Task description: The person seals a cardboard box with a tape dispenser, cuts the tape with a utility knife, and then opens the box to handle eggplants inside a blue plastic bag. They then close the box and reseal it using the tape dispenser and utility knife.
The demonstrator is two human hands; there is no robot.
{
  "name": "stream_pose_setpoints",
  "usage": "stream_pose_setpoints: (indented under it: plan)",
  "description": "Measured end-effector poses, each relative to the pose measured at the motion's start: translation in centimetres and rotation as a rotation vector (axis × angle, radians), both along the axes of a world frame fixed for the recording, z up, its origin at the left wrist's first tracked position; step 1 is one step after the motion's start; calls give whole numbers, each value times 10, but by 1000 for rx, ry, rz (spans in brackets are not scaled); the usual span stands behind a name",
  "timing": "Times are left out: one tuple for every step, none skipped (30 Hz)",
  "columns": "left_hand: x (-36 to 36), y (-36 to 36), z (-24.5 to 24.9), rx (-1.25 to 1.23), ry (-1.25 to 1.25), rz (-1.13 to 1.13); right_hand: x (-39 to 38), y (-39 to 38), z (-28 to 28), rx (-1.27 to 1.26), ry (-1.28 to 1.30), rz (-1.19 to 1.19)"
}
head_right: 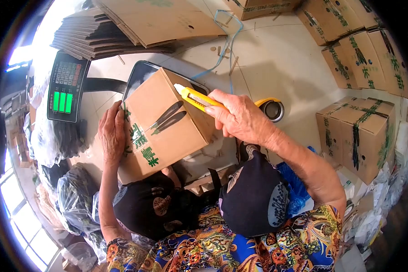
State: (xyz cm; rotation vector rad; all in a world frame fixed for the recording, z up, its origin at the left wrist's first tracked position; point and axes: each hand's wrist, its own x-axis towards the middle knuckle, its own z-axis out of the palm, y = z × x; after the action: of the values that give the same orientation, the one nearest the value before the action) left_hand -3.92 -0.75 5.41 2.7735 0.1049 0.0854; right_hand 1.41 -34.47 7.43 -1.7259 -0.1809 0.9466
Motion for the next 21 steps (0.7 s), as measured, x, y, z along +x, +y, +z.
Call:
stream_pose_setpoints:
  plan:
    - [0,-1,1,-7,0,1,3,-2,1,-20,-23,36]
    - [0,-2,2,-15,0,3,5,-4,1,-45,-153,61]
    - [0,-2,3,-14,4,6,5,-5,1,-69,-175,79]
    - [0,-2,3,-13,7,10,6,-6,3,-93,-198,98]
    - [0,-3,4,-12,9,15,6,-8,6,-117,-222,118]
    - [1,-3,4,-12,10,23,6,-10,8,-114,-213,132]
    - [1,-3,4,-12,11,33,6,-14,10,-111,-205,148]
    - [0,-4,4,-13,12,46,5,-18,12,-108,-197,168]
    - [-1,-4,4,-10,4,44,4,-21,12,-102,-182,200]
    - [0,-3,4,-8,-3,38,4,-26,12,-96,-167,229]
    - [0,-3,3,-6,-10,32,2,-28,13,-92,-151,257]
    - [0,-3,2,-8,-18,23,1,-29,16,-107,-117,261]
    - [1,-2,1,-9,-25,15,-1,-29,20,-122,-83,264]
    - [2,-1,0,-10,-34,7,-2,-29,23,-135,-50,269]
    - [1,-1,0,-15,-26,10,-5,-32,23,-130,-14,301]
    - [2,0,1,-21,-18,13,-9,-38,22,-125,21,333]
    - [2,1,1,-29,-11,18,-12,-45,23,-123,56,367]
    - [2,-1,1,-47,-41,33,-13,-50,27,-140,33,350]
    - [1,-4,4,-62,-71,46,-11,-52,31,-148,61,290]
    - [1,-4,6,-75,-102,54,-9,-54,39,-155,89,224]
    - [1,-1,9,-149,-112,57,-5,-56,48,-161,113,161]
